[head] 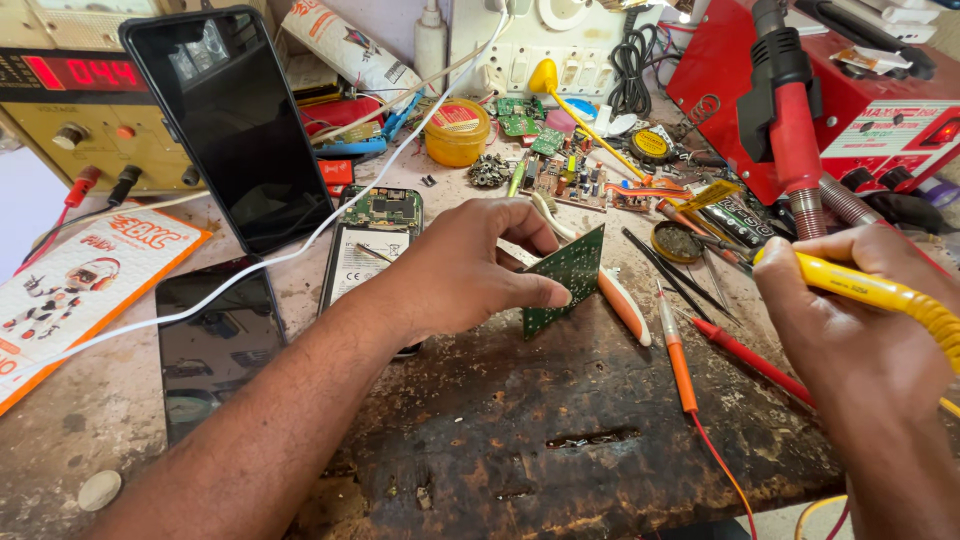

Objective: The person holds a small green circuit board and uses a yellow multimeter probe to test multiple points on the board. The person then uses red and orange multimeter probes to test continuity between different points on the board. The person flips the board over to test both sides.

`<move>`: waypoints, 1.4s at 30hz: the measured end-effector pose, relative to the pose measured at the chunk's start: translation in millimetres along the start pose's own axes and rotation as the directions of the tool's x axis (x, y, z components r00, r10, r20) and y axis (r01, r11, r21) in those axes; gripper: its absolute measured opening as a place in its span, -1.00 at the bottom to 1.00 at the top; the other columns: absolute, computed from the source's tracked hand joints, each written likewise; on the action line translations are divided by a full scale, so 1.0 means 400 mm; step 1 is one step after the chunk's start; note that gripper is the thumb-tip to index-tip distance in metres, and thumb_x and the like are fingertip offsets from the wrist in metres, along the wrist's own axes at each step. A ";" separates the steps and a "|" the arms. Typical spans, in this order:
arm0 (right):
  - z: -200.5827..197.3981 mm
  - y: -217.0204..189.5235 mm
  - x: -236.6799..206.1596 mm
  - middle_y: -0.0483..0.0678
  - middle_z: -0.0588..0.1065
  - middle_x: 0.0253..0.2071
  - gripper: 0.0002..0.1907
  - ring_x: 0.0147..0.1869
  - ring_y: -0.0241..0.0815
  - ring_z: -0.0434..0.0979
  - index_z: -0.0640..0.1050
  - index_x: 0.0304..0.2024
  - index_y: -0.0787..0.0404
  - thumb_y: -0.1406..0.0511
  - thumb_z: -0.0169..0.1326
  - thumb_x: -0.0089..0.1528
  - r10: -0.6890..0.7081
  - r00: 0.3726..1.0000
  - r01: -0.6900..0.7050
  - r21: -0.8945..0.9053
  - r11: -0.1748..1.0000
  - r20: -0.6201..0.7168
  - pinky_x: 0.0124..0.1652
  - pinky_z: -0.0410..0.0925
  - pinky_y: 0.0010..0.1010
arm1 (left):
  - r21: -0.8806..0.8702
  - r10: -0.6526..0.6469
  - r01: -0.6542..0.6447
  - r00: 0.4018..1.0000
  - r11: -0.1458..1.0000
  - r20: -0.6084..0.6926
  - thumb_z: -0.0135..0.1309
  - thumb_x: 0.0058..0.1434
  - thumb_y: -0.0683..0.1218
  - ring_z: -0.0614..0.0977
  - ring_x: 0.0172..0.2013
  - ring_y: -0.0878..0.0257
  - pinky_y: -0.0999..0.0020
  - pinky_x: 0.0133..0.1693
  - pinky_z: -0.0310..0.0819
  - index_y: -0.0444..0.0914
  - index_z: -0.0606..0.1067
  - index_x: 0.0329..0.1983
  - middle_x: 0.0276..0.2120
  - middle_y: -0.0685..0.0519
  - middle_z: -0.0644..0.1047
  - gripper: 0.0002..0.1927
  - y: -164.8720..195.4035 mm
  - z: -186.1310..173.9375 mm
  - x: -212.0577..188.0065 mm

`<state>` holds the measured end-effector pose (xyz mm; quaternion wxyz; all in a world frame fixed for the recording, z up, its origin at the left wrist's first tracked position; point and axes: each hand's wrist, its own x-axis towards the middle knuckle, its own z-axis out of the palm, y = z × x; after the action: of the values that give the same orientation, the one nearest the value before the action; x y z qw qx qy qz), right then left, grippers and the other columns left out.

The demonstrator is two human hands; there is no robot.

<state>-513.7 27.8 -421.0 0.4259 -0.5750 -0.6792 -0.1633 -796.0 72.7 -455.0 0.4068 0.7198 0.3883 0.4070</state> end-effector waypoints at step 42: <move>0.280 -0.105 -0.188 0.03 0.56 -0.32 -0.80 -0.42 -0.43 0.44 0.52 -0.04 0.35 0.38 0.25 0.36 0.097 0.994 -0.052 0.539 0.841 -0.056 -0.33 0.31 -0.69 | 0.147 0.018 -0.002 0.994 0.989 -0.107 0.31 -0.05 -0.25 0.70 -0.18 0.28 0.35 -0.14 0.63 -0.14 0.54 -0.08 -0.16 0.09 0.65 -0.57 -0.210 -0.289 0.024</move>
<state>-597.9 47.1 -532.9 0.6028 -0.4520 -0.6570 0.0268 -915.7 143.3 -489.1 0.3291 0.7265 0.4349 0.4180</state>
